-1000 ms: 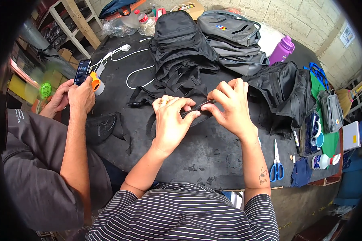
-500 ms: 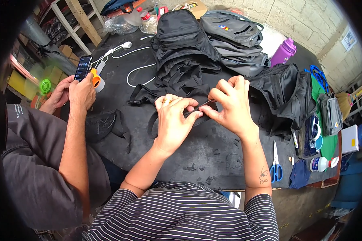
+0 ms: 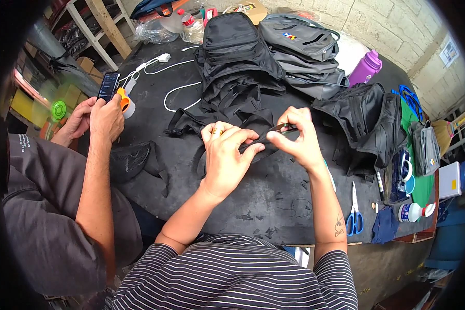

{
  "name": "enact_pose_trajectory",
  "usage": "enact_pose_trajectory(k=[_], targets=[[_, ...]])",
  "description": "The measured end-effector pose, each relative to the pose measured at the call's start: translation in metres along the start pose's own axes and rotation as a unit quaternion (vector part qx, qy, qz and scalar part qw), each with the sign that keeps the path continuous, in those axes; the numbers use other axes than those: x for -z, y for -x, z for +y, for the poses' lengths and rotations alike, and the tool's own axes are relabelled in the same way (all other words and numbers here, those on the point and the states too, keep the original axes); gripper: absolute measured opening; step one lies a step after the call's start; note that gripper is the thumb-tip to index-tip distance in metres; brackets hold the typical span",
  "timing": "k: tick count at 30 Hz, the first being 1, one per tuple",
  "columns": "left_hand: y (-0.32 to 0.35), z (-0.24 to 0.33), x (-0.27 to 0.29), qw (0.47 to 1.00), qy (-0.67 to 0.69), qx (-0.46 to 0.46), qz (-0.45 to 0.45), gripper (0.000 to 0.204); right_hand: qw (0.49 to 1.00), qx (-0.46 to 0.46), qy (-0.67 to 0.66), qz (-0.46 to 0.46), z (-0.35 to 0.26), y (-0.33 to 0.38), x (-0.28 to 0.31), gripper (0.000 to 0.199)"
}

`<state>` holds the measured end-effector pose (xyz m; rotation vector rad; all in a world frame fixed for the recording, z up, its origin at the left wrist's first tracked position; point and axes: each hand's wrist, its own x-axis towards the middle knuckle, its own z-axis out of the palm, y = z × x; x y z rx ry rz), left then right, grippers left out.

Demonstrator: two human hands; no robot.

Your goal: Inspecting black pouches, trimming loose threads with scissors, and singeing thread ends with a lighter at a workshop table.

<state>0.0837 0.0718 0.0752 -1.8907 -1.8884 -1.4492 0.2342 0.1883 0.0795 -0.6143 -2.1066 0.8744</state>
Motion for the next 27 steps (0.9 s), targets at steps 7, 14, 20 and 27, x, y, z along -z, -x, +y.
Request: enact_pose_trajectory(k=[7,14,20,27], targets=[[-0.001,0.0,0.001,1.0,-0.004,0.006,-0.003,0.021,0.952,0.114,0.272,0.078,-0.023,0.002,0.0,0.034],[-0.002,0.002,0.0,1.0,-0.006,0.002,-0.002,0.02,0.941,0.158,0.295,0.049,-0.029,-0.002,0.005,0.035],[0.0,0.003,-0.002,1.0,-0.001,-0.008,-0.01,0.02,0.934,0.135,0.33,-0.008,-0.036,-0.012,0.006,0.036],[0.002,0.001,-0.002,1.0,0.006,-0.015,-0.006,0.02,0.966,-0.118,-0.195,-0.119,0.013,-0.004,0.006,0.025]])
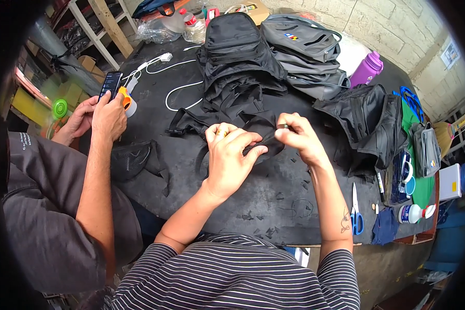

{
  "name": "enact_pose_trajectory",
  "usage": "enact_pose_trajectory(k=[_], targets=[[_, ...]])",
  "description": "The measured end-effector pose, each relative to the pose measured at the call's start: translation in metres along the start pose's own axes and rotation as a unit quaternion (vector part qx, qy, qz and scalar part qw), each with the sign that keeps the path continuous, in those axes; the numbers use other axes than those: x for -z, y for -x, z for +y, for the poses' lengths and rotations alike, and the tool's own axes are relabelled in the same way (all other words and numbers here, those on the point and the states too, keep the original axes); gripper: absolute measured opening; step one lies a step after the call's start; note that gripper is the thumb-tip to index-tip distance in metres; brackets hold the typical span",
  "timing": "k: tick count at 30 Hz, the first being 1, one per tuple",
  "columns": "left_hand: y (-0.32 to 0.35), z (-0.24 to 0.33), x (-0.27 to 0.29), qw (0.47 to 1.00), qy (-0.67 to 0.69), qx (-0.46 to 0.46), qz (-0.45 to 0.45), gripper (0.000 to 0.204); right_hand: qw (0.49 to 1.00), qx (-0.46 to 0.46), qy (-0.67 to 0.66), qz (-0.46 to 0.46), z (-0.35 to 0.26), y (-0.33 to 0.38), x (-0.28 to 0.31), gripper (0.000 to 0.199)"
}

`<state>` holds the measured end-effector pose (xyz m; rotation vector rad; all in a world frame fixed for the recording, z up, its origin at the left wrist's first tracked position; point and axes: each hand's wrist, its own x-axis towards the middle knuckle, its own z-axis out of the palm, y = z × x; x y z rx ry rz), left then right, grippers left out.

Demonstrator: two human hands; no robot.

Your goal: Inspecting black pouches, trimming loose threads with scissors, and singeing thread ends with a lighter at a workshop table.

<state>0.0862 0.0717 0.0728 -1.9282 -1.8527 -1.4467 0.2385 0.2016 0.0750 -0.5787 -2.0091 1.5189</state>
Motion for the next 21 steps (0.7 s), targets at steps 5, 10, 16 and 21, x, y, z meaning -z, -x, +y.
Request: enact_pose_trajectory(k=[5,10,16,21], targets=[[-0.001,-0.001,0.0,1.0,-0.007,-0.007,0.007,0.021,0.99,0.027,0.047,0.129,0.0,0.017,-0.01,0.023],[-0.003,-0.003,0.002,1.0,-0.01,0.003,0.006,0.021,0.944,0.082,0.272,0.168,-0.021,0.037,-0.032,0.029],[-0.006,-0.003,0.003,1.0,-0.008,0.007,0.002,0.021,0.93,0.114,0.285,0.202,-0.021,0.048,-0.032,0.03],[-0.008,-0.005,0.008,1.0,-0.01,0.014,-0.001,0.021,0.901,-0.043,0.341,0.264,0.018,0.065,-0.029,0.024]])
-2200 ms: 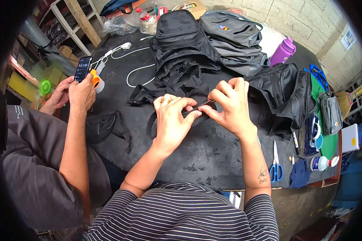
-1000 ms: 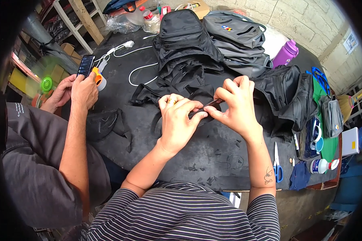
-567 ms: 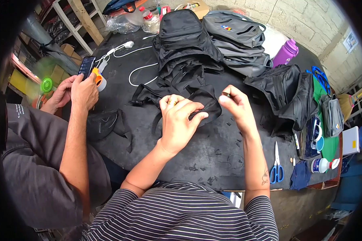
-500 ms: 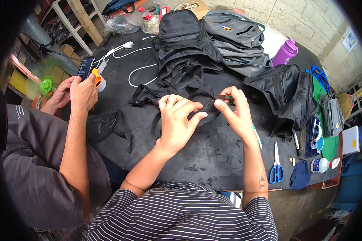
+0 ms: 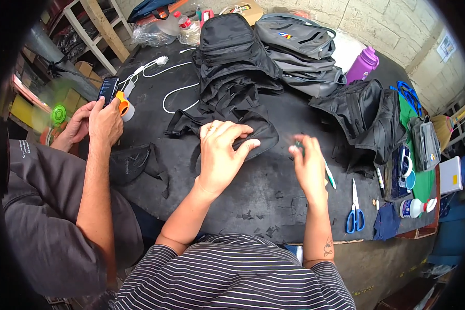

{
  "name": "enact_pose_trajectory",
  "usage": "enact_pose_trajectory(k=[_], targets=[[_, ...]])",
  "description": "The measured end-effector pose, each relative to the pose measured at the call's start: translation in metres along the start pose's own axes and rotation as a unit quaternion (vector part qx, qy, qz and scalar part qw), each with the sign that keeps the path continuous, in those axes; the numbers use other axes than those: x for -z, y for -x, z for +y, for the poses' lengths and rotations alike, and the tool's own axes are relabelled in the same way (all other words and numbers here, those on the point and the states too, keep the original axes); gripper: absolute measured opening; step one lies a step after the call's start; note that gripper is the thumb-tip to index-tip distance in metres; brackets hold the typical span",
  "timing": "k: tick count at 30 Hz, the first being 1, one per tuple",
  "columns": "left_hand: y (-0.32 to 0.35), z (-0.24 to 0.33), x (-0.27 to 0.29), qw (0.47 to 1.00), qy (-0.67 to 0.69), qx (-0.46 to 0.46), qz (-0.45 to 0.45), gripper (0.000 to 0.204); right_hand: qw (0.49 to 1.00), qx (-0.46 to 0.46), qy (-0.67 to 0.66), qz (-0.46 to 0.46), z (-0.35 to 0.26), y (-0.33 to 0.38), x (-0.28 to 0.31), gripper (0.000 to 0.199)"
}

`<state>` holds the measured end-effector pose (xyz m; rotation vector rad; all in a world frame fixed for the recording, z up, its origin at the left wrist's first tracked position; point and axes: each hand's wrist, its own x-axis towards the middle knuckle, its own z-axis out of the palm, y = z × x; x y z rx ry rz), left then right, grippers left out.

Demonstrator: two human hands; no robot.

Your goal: Inspecting black pouches, trimming loose threads with scissors, and singeing thread ends with a lighter at a workshop table.

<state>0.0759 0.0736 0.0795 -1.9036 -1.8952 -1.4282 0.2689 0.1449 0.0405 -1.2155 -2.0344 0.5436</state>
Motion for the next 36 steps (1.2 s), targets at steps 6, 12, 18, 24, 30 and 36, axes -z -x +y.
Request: enact_pose_trajectory(k=[6,12,18,24,30,36], targets=[[-0.001,0.001,-0.007,1.0,0.03,0.001,-0.003,0.022,0.992,-0.09,-0.073,-0.043,0.028,0.041,-0.029,0.027],[-0.002,0.004,-0.012,0.998,0.059,0.023,0.002,0.019,0.967,0.187,-0.059,0.165,-0.019,0.029,-0.022,0.032],[-0.001,0.008,-0.013,0.996,0.078,0.046,-0.003,0.019,0.931,0.337,-0.004,0.14,-0.03,0.0,-0.024,0.027],[-0.003,0.008,-0.012,0.993,0.099,0.063,-0.024,0.02,0.931,0.352,0.031,0.096,-0.035,-0.013,-0.029,0.024],[-0.004,0.008,-0.01,0.995,0.083,0.055,-0.003,0.019,0.902,0.161,-0.38,0.123,-0.023,0.021,-0.033,0.014],[-0.006,0.007,-0.011,0.995,0.083,0.056,0.002,0.018,0.941,-0.024,-0.328,0.081,-0.015,0.026,-0.026,0.017]])
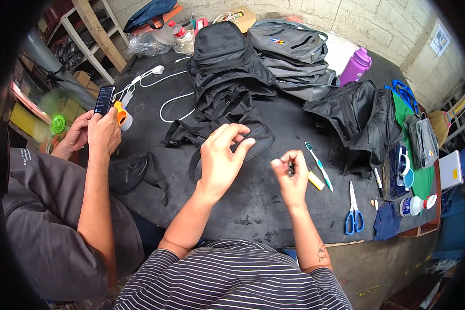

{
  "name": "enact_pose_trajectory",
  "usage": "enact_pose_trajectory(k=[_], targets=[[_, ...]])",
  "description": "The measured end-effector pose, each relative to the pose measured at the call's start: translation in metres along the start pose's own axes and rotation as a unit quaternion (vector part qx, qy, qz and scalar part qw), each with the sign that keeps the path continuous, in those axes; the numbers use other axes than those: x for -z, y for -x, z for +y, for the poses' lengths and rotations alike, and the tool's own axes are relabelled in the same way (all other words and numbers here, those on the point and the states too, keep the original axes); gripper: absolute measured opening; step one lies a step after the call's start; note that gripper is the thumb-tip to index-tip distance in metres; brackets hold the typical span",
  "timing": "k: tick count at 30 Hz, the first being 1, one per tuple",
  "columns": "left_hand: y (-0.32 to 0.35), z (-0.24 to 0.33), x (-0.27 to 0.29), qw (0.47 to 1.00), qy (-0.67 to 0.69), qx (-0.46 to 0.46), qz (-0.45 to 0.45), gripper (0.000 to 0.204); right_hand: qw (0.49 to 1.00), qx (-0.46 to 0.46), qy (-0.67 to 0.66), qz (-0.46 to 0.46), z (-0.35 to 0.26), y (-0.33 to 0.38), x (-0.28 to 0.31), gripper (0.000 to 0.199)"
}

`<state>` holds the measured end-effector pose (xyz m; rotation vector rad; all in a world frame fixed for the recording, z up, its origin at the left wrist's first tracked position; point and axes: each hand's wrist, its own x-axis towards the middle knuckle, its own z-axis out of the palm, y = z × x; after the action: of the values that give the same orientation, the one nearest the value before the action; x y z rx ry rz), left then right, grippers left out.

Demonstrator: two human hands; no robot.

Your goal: Inspecting black pouches, trimming loose threads with scissors, and singeing thread ends with a lighter at a workshop table.

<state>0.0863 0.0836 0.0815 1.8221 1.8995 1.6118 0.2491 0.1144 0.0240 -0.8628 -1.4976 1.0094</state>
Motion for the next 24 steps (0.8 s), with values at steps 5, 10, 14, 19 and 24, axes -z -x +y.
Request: enact_pose_trajectory(k=[5,10,14,19,24], targets=[[0.0,0.002,-0.002,1.0,0.01,0.011,-0.007,0.017,0.96,0.232,0.157,-0.001,-0.01,-0.004,-0.013,0.023],[0.001,-0.001,-0.003,1.0,0.006,0.0,-0.002,0.017,0.913,0.324,0.242,-0.059,-0.017,-0.025,-0.02,0.017],[0.003,0.001,-0.007,1.0,0.03,0.005,-0.007,0.017,0.889,0.344,0.296,-0.062,-0.008,-0.025,-0.024,0.015],[0.008,0.001,-0.009,1.0,-0.004,0.006,-0.002,0.013,0.913,0.328,0.233,-0.071,0.001,0.004,-0.021,0.011],[-0.009,-0.002,-0.003,0.999,0.019,0.0,0.032,0.014,0.985,0.099,0.131,-0.05,0.004,0.036,-0.009,0.01]])
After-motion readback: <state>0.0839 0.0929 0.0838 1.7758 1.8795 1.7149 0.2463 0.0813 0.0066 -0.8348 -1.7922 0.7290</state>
